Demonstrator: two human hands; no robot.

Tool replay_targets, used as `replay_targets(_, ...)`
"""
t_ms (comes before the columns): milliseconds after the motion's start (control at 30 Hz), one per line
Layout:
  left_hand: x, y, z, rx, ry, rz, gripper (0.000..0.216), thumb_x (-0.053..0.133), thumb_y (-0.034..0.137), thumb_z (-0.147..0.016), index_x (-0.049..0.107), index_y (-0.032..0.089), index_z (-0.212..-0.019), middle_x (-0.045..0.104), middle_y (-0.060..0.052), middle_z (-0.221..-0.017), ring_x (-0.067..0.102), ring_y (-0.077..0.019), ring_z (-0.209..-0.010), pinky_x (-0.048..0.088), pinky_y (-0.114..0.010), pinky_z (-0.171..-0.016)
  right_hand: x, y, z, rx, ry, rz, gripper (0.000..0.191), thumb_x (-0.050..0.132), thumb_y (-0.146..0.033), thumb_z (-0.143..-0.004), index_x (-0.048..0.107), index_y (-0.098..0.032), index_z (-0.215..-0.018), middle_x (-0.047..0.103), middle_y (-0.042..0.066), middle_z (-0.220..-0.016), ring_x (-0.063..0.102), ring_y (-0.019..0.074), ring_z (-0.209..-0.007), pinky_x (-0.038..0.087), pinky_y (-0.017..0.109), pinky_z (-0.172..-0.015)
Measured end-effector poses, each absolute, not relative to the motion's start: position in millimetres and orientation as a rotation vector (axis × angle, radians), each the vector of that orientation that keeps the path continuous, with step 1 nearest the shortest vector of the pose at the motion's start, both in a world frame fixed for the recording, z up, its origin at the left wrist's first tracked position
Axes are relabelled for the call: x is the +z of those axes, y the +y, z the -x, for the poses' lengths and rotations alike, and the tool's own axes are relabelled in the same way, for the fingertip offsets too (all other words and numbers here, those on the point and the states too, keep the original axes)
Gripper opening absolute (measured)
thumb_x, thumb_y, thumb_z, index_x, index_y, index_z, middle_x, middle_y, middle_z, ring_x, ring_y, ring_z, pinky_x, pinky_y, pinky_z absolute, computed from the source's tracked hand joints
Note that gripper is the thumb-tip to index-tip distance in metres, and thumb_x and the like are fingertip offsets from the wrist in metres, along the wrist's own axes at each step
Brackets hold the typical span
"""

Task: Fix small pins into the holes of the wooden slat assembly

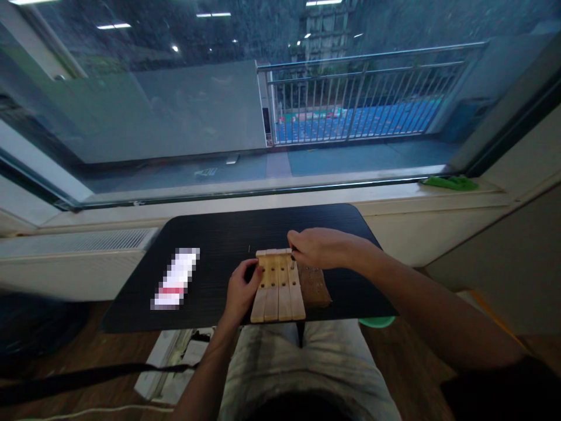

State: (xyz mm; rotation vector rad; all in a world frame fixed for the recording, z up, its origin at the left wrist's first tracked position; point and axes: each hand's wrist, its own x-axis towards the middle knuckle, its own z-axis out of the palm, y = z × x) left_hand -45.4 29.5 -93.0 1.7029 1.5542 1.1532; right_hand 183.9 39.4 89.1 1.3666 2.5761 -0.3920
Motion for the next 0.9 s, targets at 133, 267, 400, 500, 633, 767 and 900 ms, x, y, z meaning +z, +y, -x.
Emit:
replay_targets(133, -93, 30, 45, 1.162, 1.557, -1.705, 0.036, 0.058, 0.048, -0.083, 0.070, 0.019, -0.100, 0.075, -0.010, -0.102, 0.068, -0.0279, -0.098, 0.052, -0.041, -0.090, 94, 37, -180, -0.334, 2.546, -1.353, 0.032, 0.048, -0.030, -0.103, 0.059, -0.008, -0.124, 0.075, 0.020, -0.106, 0.071, 0.0285, -0.095, 0.040, 0.033, -0.066)
replay_targets(267, -93, 29, 45, 1.166, 1.557, -1.700, 0.036, 0.059, 0.048, -0.082, 0.070, 0.019, -0.100, 0.075, -0.010, -0.101, 0.069, -0.0274, -0.098, 0.052, -0.040, -0.090, 95, 39, -175, -0.302, 2.557, -1.309, 0.028, 0.050, -0.029, -0.102, 0.063, -0.013, -0.122, 0.076, 0.017, -0.107, 0.072, 0.0284, -0.098, 0.043, 0.032, -0.069)
replay_targets(400, -93, 29, 45, 1.174, 1.557, -1.705, 0.035, 0.059, 0.047, -0.083, 0.070, 0.019, -0.100, 0.075, -0.009, -0.102, 0.068, -0.0268, -0.099, 0.052, -0.039, -0.090, 94, 44, -172, -0.260, 2.622, -1.238, 0.023, 0.053, -0.023, -0.100, 0.067, -0.016, -0.117, 0.074, 0.015, -0.114, 0.071, 0.0270, -0.105, 0.046, 0.032, -0.075)
replay_targets(500, -94, 29, 45, 1.177, 1.562, -1.704, 0.035, 0.059, 0.048, -0.083, 0.070, 0.019, -0.100, 0.075, -0.010, -0.102, 0.069, -0.0268, -0.098, 0.053, -0.039, -0.089, 93, 45, -168, -0.253, 2.583, -1.243, 0.024, 0.051, -0.021, -0.100, 0.068, -0.016, -0.115, 0.074, 0.016, -0.115, 0.071, 0.0276, -0.106, 0.048, 0.033, -0.077)
replay_targets(633, -93, 28, 45, 1.170, 1.552, -1.710, 0.034, 0.060, 0.047, -0.084, 0.071, 0.020, -0.101, 0.076, -0.009, -0.102, 0.069, -0.0267, -0.099, 0.053, -0.039, -0.090, 91, 39, -161, -0.279, 2.596, -1.200, 0.026, 0.048, -0.022, -0.100, 0.066, -0.017, -0.119, 0.076, 0.017, -0.109, 0.073, 0.0291, -0.100, 0.049, 0.033, -0.070)
replay_targets(767, -93, 28, 44, 1.172, 1.548, -1.704, 0.036, 0.059, 0.049, -0.085, 0.070, 0.019, -0.101, 0.075, -0.010, -0.103, 0.069, -0.0271, -0.099, 0.053, -0.040, -0.090, 93, 34, -160, -0.323, 2.590, -1.252, 0.032, 0.053, -0.023, -0.095, 0.059, -0.012, -0.124, 0.075, 0.019, -0.111, 0.073, 0.0307, -0.099, 0.047, 0.033, -0.067)
replay_targets(900, -94, 29, 44, 1.166, 1.556, -1.713, 0.038, 0.059, 0.050, -0.084, 0.070, 0.019, -0.101, 0.075, -0.010, -0.103, 0.069, -0.0278, -0.099, 0.053, -0.041, -0.090, 96, 37, -167, -0.356, 2.571, -1.250, 0.032, 0.052, -0.024, -0.095, 0.057, -0.011, -0.124, 0.074, 0.019, -0.112, 0.072, 0.0295, -0.100, 0.044, 0.032, -0.067)
